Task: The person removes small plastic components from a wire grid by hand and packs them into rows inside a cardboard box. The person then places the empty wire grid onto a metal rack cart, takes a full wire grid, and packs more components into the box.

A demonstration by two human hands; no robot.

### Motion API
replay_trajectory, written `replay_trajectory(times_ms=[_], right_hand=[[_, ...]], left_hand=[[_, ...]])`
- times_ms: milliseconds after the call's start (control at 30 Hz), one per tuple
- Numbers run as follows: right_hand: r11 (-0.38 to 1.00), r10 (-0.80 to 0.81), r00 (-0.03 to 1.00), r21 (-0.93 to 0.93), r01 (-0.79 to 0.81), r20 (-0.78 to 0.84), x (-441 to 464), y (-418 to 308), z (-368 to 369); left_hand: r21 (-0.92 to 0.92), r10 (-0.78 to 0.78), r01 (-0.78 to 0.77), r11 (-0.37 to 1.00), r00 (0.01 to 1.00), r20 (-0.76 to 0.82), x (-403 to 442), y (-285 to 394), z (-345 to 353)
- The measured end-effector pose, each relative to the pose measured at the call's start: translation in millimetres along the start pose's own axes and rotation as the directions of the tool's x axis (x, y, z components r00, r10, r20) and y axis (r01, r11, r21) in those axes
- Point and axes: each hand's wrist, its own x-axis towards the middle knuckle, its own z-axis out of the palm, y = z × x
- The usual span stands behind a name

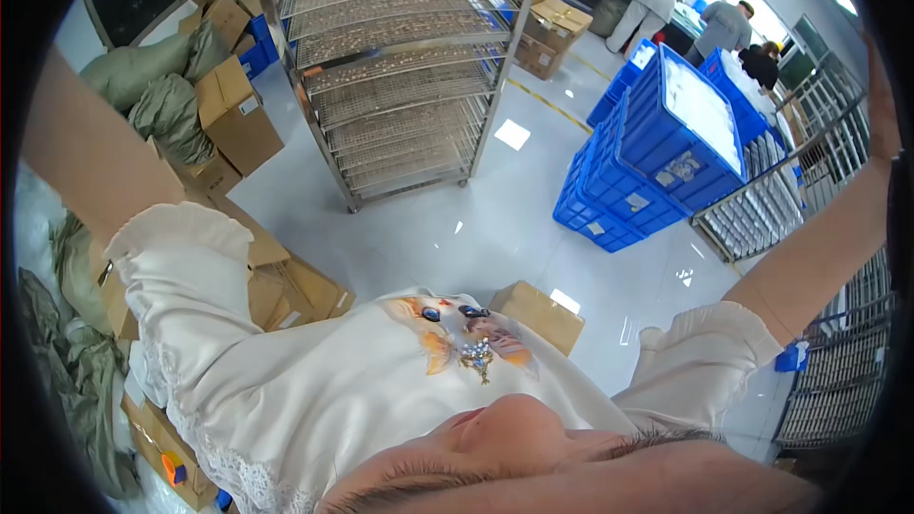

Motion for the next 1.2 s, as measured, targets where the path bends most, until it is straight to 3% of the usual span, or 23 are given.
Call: replay_trajectory(times_ms=[33, 67, 133, 233, 267, 333, 400, 467, 533, 633, 800, 867, 900, 967, 1067, 1133, 1167, 1200], right_hand=[[0.982, 0.148, 0.989, 0.12, -0.147, -0.001, -6.7, -28.2, -13.8], [0.976, 0.15, 0.989, 0.157, -0.15, 0.016, -29.6, -33.6, -16.2], [0.981, -0.156, 0.987, -0.111, 0.158, 0.021, -105.8, 11.2, 12.2], [0.966, -0.227, 0.97, -0.148, 0.212, -0.09, -159.5, -22.9, -0.8], [0.861, -0.419, 0.901, -0.365, 0.355, -0.111, -184.8, -21.7, -5.6], [0.729, -0.504, 0.864, -0.532, 0.431, 0.01, -248.8, -57.6, -53.5], [0.746, -0.423, 0.902, -0.53, 0.403, 0.091, -305.2, -82.6, -93.4], [0.642, -0.61, 0.792, -0.592, 0.488, -0.009, -354.9, -36.4, -71.0], [0.571, -0.604, 0.792, -0.644, 0.508, 0.089, -399.9, -7.6, -51.5], [0.448, -0.611, 0.775, -0.735, 0.509, 0.164, -474.8, 33.7, -44.9], [0.36, -0.539, 0.841, -0.889, 0.282, 0.049, -548.4, 73.4, -27.0], [0.52, -0.553, 0.824, -0.823, 0.226, -0.123, -580.4, 88.3, -11.2], [0.507, -0.568, 0.81, -0.836, 0.21, -0.141, -597.5, 88.1, -2.8], [0.611, -0.627, 0.594, -0.791, -0.025, -0.504, -634.3, 96.2, -1.2], [0.626, -0.57, 0.538, -0.753, -0.205, -0.621, -681.2, 103.4, -9.2], [0.692, -0.388, 0.378, -0.537, -0.482, -0.84, -707.5, 107.4, -13.7], [0.701, -0.403, 0.338, -0.525, -0.483, -0.85, -717.2, 114.4, -14.2], [0.708, -0.385, 0.235, -0.449, -0.545, -0.893, -724.0, 120.9, -16.2]], left_hand=[[-0.033, -0.01, 0.011, 0.999, 1.0, 0.022, -4.3, 3.3, 7.5], [-0.066, -0.015, 0.019, 0.998, 0.999, 0.049, -9.8, 5.8, 14.8], [-0.143, -0.046, 0.063, 0.988, 0.992, 0.12, -20.4, 10.0, 23.7], [-0.171, -0.164, 0.198, 0.965, 0.967, 0.195, -31.9, -3.9, 17.3], [-0.125, -0.229, 0.25, 0.96, 0.959, 0.166, -36.9, -16.8, 5.2], [0.095, -0.382, 0.377, 0.921, 0.923, 0.044, -44.9, -61.2, -20.1], [0.139, -0.487, 0.484, 0.864, 0.873, -0.009, -55.8, -127.1, -34.1], [0.285, -0.636, 0.598, 0.749, 0.77, 0.052, -68.0, -175.2, -14.8], [0.136, -0.712, 0.728, 0.672, 0.686, -0.149, -102.4, -227.2, -7.5], [0.137, -0.721, 0.789, 0.599, 0.606, -0.337, -166.1, -322.1, -9.8], [0.138, -0.703, 0.859, 0.494, 0.488, -0.517, -212.4, -414.0, -16.6], [0.152, -0.693, 0.875, 0.459, 0.46, -0.556, -222.9, -431.4, -17.9], [0.162, -0.688, 0.884, 0.439, 0.447, -0.572, -224.1, -435.9, -15.5], [0.18, -0.683, 0.898, 0.401, 0.424, -0.595, -228.4, -446.0, -14.6], [0.19, -0.704, 0.91, 0.37, 0.408, -0.582, -251.4, -482.7, -21.6], [0.191, -0.716, 0.9, 0.392, 0.429, -0.551, -276.7, -507.9, -29.4], [0.2, -0.741, 0.91, 0.362, 0.412, -0.53, -287.5, -517.2, -31.3], [0.201, -0.73, 0.915, 0.349, 0.4, -0.554, -298.4, -523.0, -34.6]])
